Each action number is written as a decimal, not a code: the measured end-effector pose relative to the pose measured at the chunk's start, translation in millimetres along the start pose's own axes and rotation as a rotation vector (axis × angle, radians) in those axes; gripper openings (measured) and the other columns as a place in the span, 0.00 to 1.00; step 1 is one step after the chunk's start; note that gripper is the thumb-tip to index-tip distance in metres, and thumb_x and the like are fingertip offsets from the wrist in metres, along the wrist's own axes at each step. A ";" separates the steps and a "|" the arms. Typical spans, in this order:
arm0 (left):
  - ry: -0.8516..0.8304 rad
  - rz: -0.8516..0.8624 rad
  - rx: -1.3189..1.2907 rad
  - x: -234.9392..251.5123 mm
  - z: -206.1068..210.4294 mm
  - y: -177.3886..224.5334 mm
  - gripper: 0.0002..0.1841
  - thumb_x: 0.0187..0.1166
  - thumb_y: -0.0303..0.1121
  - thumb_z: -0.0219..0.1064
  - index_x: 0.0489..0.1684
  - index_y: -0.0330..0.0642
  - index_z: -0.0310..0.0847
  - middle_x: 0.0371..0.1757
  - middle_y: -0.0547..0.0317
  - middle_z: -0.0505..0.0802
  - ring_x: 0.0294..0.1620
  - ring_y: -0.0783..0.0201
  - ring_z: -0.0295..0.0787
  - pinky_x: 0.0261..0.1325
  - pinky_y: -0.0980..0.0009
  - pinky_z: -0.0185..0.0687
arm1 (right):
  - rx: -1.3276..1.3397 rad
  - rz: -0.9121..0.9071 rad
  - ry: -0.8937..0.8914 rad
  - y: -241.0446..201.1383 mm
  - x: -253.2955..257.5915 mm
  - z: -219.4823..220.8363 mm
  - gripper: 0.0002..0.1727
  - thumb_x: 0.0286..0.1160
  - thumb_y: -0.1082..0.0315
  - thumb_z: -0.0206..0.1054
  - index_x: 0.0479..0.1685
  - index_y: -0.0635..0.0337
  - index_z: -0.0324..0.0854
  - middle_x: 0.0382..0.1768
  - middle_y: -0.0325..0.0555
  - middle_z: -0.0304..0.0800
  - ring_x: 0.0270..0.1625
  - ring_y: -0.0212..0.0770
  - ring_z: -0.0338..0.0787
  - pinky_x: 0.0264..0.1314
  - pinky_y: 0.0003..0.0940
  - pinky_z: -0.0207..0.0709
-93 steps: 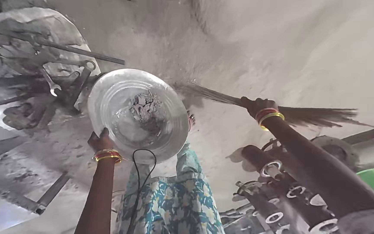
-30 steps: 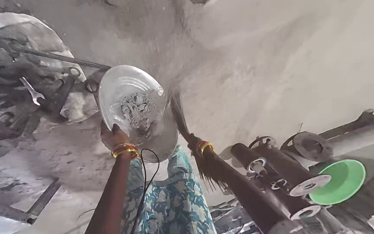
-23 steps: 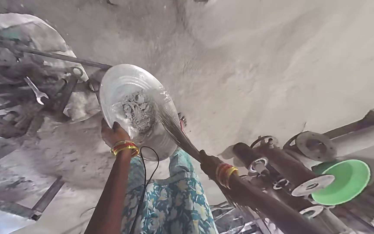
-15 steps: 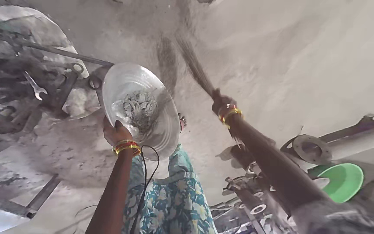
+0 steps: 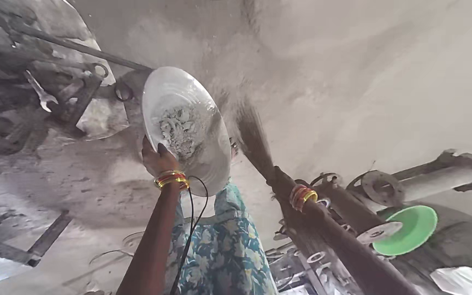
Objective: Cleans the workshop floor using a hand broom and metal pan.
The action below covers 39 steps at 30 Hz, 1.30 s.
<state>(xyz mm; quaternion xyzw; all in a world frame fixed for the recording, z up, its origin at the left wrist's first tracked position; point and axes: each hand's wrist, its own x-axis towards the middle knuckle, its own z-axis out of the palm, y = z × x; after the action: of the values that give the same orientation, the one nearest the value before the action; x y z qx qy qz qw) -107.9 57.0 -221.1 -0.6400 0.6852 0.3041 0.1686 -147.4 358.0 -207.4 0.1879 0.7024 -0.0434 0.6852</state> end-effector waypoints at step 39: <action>-0.409 -0.421 -0.271 54.7 -80.7 -155.8 0.29 0.84 0.28 0.63 0.83 0.32 0.60 0.71 0.33 0.79 0.59 0.49 0.81 0.55 0.54 0.80 | 0.138 0.076 0.323 65.1 -43.2 42.6 0.33 0.86 0.65 0.64 0.86 0.67 0.57 0.61 0.74 0.83 0.59 0.66 0.88 0.64 0.63 0.79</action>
<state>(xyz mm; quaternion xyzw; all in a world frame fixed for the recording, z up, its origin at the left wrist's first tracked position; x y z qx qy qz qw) 50.8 -35.8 -225.2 -0.7100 0.4431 0.4731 0.2752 -86.5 395.9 -154.7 0.2655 0.7909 -0.0350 0.5502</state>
